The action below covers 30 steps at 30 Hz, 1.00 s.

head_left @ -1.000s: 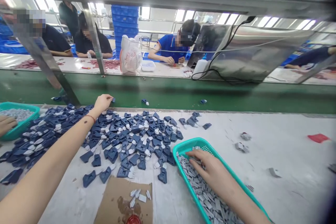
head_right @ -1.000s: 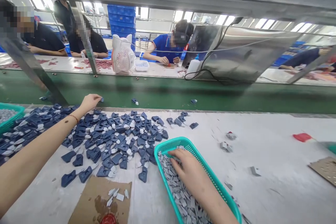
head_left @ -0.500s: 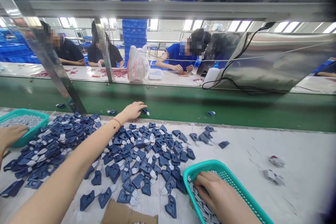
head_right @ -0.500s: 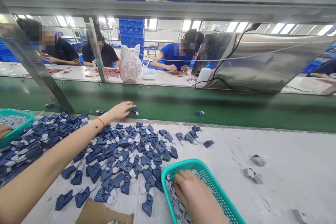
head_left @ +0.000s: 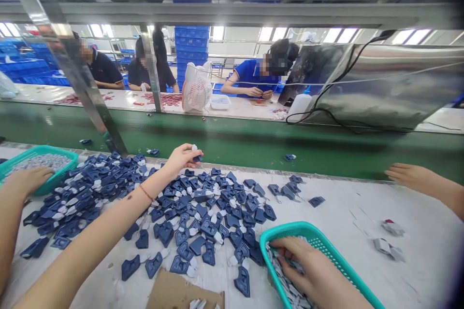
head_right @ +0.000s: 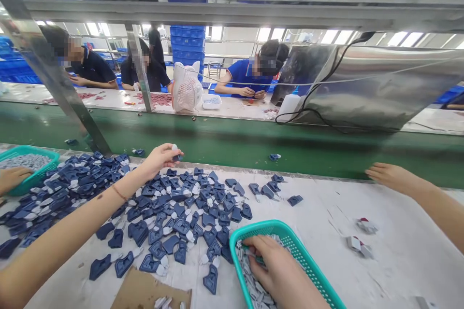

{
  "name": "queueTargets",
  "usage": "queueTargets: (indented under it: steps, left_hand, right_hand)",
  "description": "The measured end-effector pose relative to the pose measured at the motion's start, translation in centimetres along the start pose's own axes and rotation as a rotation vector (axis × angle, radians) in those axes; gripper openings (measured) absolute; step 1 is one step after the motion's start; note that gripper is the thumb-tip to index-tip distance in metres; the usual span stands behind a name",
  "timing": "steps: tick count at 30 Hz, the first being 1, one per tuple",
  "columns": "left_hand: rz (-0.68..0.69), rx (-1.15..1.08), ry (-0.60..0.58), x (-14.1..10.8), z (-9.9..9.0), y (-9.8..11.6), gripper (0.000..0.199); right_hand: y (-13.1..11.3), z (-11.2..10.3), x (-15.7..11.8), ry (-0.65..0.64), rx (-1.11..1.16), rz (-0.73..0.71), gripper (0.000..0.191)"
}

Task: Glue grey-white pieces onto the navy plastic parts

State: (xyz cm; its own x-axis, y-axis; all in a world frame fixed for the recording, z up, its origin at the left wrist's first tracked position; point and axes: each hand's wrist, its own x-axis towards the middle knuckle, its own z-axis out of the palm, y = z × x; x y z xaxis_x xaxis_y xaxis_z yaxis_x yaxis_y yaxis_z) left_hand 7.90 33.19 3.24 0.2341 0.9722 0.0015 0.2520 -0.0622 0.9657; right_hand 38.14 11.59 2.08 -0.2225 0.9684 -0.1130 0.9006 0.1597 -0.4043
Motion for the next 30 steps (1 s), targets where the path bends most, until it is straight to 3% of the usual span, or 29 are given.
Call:
queueTargets:
  steps: [5,9,15,20,24,30]
  left_hand:
    - [-0.078,-0.299,0.001,-10.8,-0.5,1.1,0.034]
    - [-0.148,-0.456,0.029,-19.2,-0.5,0.7,0.033]
    - [-0.225,-0.523,0.219,-28.3,0.0,-2.7,0.022]
    - [-0.272,-0.439,0.369,-32.7,0.3,-5.6,0.02]
    - [-0.254,-0.431,0.313,-34.0,1.0,-6.1,0.016]
    - [-0.211,-0.479,0.264,-34.2,1.8,-5.5,0.014]
  right_hand:
    - [-1.1,-0.5,-1.5,0.196,0.158,0.006,0.023]
    - [-4.1,0.6,-4.2,0.362,0.265,0.004,0.023]
    - [-10.7,4.4,-7.1,0.324,0.421,-0.075,0.014]
    - [-14.4,7.8,-8.2,0.247,0.582,-0.079,0.019]
    - [-15.6,9.2,-8.9,0.168,0.521,-0.1,0.021]
    - [-16.4,9.3,-9.0,0.17,0.385,-0.186,0.02]
